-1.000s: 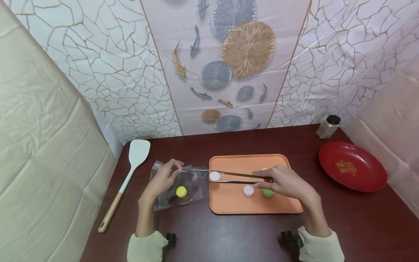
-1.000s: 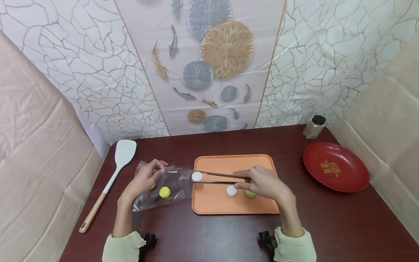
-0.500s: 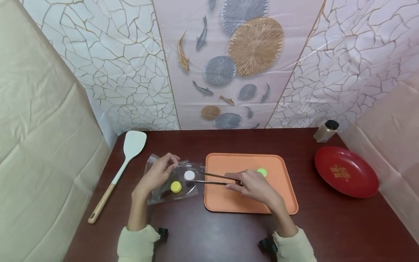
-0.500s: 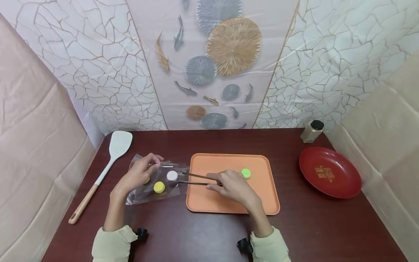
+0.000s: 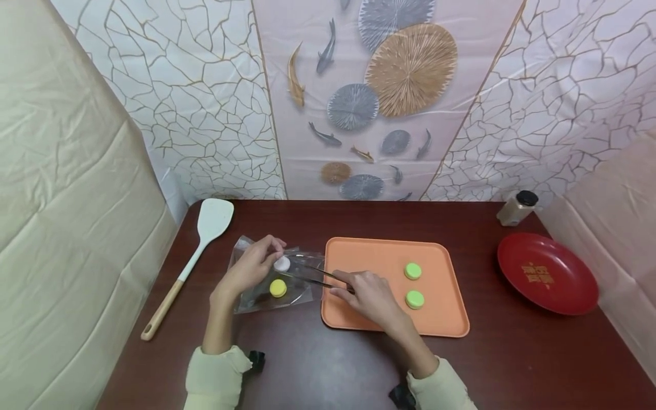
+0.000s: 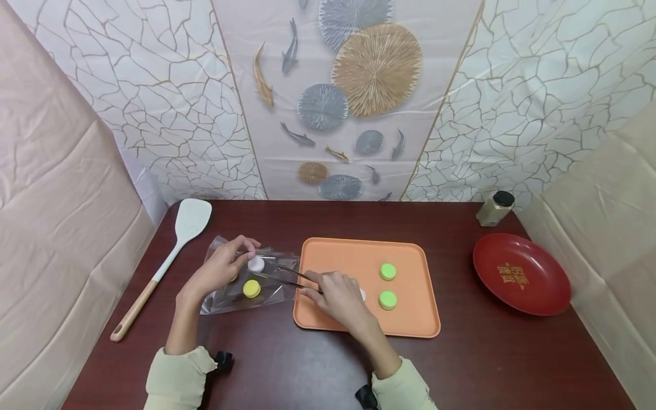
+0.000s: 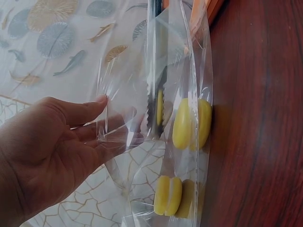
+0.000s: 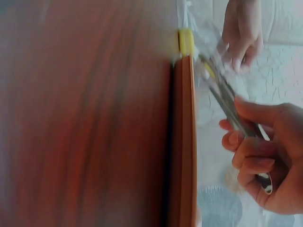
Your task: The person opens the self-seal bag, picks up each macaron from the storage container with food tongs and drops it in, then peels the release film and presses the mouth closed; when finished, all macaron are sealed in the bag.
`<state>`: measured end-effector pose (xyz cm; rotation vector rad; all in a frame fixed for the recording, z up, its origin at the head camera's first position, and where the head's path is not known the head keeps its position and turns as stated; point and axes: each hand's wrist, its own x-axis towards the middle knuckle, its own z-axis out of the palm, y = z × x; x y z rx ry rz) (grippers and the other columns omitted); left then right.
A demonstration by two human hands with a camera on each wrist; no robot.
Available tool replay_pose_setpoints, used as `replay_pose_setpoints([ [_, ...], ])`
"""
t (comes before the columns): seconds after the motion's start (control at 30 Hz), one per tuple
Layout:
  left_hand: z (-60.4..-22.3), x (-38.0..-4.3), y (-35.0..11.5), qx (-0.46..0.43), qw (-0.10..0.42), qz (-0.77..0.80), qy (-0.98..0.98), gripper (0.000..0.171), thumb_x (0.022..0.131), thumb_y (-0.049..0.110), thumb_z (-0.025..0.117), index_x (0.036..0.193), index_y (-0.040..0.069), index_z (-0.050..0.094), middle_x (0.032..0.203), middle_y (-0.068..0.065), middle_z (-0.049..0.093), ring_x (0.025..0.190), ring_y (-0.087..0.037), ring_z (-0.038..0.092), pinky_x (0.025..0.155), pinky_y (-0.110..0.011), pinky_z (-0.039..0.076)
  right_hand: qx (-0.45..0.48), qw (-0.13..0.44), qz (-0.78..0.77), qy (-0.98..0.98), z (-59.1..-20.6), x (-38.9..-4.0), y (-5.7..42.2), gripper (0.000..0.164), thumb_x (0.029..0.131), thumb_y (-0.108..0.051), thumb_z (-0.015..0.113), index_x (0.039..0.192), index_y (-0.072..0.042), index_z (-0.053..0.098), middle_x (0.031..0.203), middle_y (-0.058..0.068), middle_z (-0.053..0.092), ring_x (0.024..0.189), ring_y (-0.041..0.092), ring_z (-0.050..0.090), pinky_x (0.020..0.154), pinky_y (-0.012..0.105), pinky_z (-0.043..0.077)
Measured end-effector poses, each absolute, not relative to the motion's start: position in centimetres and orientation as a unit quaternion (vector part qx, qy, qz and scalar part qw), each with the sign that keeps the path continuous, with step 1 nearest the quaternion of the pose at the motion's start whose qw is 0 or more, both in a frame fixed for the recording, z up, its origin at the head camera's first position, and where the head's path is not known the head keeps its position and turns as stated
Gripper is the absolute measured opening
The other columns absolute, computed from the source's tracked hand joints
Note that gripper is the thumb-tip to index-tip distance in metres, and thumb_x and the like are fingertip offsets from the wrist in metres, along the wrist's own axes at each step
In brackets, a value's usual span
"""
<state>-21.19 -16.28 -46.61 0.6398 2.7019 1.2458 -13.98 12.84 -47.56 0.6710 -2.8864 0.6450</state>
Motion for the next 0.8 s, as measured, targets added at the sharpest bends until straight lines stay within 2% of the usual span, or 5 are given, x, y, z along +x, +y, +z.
replay_pose_setpoints([
  [0.13, -46.6, -21.1, -16.3, 0.205, 0.054, 0.407, 0.888, 0.006, 0.11, -0.002, 0.058, 0.107, 0.002, 0.061, 0.138, -0.026, 0.07, 0.116, -0.034, 0.067, 0.089, -0.043, 0.051, 0.21, 0.057, 0.22, -0.951, -49.0, -14.5, 12.2, 0.025, 0.104, -0.041, 0.076, 0.116, -0.02, 0.081, 0.062, -0.007, 0.056, 0.063, 0.012, 0.059, 0.05, 0.032, 0.042],
  [0.23, -46.7, -21.1, -16.3, 0.206, 0.055, 0.407, 0.888, 0.006, 0.111, -0.001, 0.058, 0.107, 0.002, 0.061, 0.139, -0.026, 0.07, 0.117, -0.034, 0.067, 0.09, -0.043, 0.05, 0.209, 0.06, 0.235, -0.947, -49.2, -14.4, 11.9, 0.024, 0.104, -0.04, 0.077, 0.112, -0.018, 0.081, 0.059, -0.008, 0.048, 0.061, 0.011, 0.054, 0.05, 0.031, 0.038],
  [0.37, -46.6, -21.1, -16.3, 0.21, 0.052, 0.406, 0.888, 0.005, 0.111, 0.0, 0.058, 0.107, 0.002, 0.06, 0.139, -0.026, 0.07, 0.119, -0.035, 0.068, 0.09, -0.043, 0.05, 0.219, 0.074, 0.253, -0.939, -49.6, -14.4, 11.8, 0.028, 0.102, -0.036, 0.08, 0.118, -0.013, 0.082, 0.057, -0.007, 0.045, 0.059, 0.011, 0.051, 0.048, 0.033, 0.036],
  [0.53, -46.7, -21.0, -16.5, 0.209, 0.05, 0.407, 0.888, 0.005, 0.112, 0.001, 0.057, 0.109, -0.001, 0.061, 0.139, -0.026, 0.07, 0.118, -0.035, 0.068, 0.09, -0.044, 0.049, 0.246, 0.11, 0.238, -0.933, -52.7, -15.6, 12.2, 0.035, 0.106, -0.05, 0.071, 0.118, -0.017, 0.08, 0.062, -0.007, 0.055, 0.06, 0.012, 0.055, 0.049, 0.039, 0.042],
  [0.8, -46.7, -21.0, -16.5, 0.216, 0.046, 0.406, 0.887, 0.006, 0.113, 0.003, 0.057, 0.108, 0.0, 0.061, 0.14, -0.026, 0.07, 0.127, -0.04, 0.068, 0.092, -0.046, 0.048, 0.233, 0.076, 0.247, -0.937, -54.7, -16.3, 12.3, 0.034, 0.104, -0.057, 0.07, 0.117, -0.027, 0.08, 0.061, -0.014, 0.049, 0.055, 0.003, 0.045, 0.047, 0.031, 0.04],
])
